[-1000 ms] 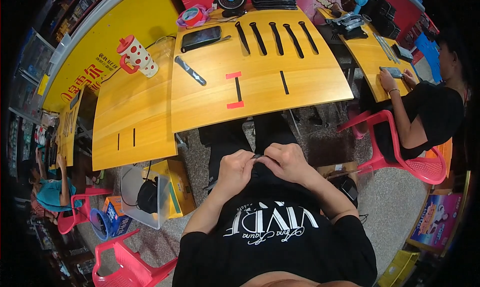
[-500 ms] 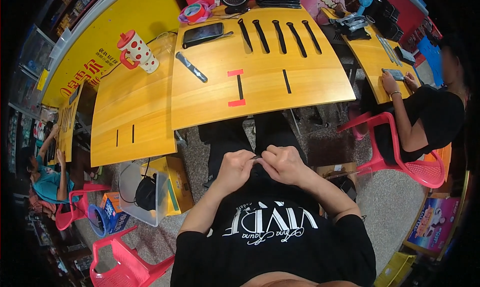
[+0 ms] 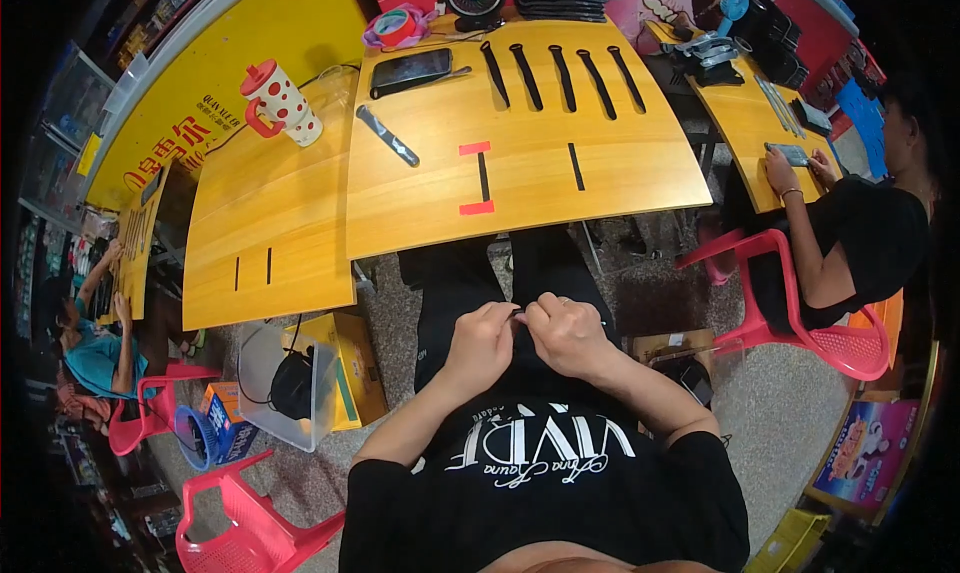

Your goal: Attaching metal hardware to black leather straps using a hand press tool.

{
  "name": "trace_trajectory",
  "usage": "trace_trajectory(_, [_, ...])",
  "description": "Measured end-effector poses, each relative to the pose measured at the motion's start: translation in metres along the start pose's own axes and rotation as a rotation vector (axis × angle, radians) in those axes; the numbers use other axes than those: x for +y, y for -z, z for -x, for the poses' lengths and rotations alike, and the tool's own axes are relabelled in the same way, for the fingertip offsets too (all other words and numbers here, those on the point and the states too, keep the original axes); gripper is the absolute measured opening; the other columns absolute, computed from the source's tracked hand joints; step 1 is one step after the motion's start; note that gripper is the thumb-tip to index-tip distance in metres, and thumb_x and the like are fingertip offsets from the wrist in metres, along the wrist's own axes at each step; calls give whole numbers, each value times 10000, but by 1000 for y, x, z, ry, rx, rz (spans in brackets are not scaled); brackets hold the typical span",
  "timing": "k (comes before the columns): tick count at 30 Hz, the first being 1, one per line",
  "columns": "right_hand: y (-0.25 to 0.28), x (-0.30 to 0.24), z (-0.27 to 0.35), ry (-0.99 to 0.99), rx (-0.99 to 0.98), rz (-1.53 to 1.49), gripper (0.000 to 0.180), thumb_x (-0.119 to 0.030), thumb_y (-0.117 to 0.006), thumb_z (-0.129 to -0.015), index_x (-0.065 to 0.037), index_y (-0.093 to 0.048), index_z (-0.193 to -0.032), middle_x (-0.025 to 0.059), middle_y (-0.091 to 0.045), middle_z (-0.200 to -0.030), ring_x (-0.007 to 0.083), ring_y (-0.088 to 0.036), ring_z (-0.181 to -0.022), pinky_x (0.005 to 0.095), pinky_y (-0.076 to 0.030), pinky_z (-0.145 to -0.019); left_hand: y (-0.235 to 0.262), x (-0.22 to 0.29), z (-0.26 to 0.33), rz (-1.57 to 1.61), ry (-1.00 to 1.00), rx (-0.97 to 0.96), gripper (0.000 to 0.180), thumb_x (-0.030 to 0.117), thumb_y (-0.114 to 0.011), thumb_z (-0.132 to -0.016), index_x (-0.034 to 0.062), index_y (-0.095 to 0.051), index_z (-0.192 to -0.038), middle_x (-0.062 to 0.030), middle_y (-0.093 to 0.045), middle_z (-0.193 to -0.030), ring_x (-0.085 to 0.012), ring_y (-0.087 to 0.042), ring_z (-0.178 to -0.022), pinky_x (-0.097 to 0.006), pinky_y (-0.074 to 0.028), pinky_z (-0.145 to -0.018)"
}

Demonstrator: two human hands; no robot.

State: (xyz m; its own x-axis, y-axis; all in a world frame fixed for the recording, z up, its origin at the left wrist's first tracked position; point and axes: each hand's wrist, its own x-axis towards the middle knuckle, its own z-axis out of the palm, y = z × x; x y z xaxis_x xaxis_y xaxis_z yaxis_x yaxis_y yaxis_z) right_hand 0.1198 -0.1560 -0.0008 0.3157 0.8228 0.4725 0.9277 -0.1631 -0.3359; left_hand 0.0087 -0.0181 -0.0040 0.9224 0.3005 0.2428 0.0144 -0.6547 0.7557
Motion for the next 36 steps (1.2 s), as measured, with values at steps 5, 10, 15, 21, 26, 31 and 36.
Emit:
trace_trajectory(5, [21, 16, -5, 175, -13, -371, 165, -61, -696, -792, -28, -548, -728, 108, -516, -661, 283, -577, -553, 376, -444, -467, 58, -9, -20, 768, 85, -614, 258, 13, -572, -950, -26, -662, -1189, -112, -707, -1042, -166, -677, -829, -267, -530, -804])
trace_trajectory(10, [25, 20, -11, 217, -32, -487, 180, -56, -694, -809, -41, -542, -715, 106, -520, -659, 290, -577, -551, 379, -444, -477, 23, -27, -14, 1278, 409, -533, 150, 39, -637, -931, -16, -678, -1064, -77, -700, -932, -121, -662, -826, -247, -532, -755])
trace_trajectory(15, [27, 25, -11, 70, 40, -486, 160, -59, -680, -831, -31, -560, -728, 114, -534, -658, 314, -576, -539, 390, -436, -462, 5, -8, -5, 1417, 416, -366, 260, 57, -630, -942, 12, -597, -1196, -52, -661, -1047, -96, -631, -845, -233, -517, -754])
trace_trajectory(21, [22, 26, -6, 1, 38, -425, 177, -77, -681, -836, -30, -550, -725, 130, -557, -670, 337, -580, -551, 411, -437, -466, -12, -6, -4, 1204, 347, -202, 375, 56, -717, -869, 2, -584, -1216, -51, -634, -1050, -110, -617, -865, -238, -521, -768])
trace_trajectory(26, [17, 25, 1, -48, 42, -503, 144, -71, -678, -839, -22, -568, -761, 139, -584, -688, 347, -594, -572, 415, -443, -473, -4, 2, -18, 960, 130, -152, 335, -8, -740, -814, 18, -662, -1138, -2, -620, -976, -75, -578, -836, -207, -469, -708])
trace_trajectory(31, [12, 15, 8, -95, 37, -537, 123, -59, -678, -835, -19, -581, -772, 144, -604, -700, 349, -607, -583, 409, -450, -479, -1, 1, -17, 637, -98, -75, 331, 27, -834, -716, 48, -713, -1023, -21, -592, -893, -78, -519, -747, -211, -442, -657])
trace_trajectory(36, [7, 10, 11, -117, 36, -591, 147, -28, -672, -822, -16, -570, -717, 148, -582, -666, 338, -602, -563, 399, -432, -466, 4, -1, -17, 558, 39, -105, 316, 90, -887, -660, 33, -615, -811, 5, -545, -742, -92, -496, -630, -234, -395, -553])
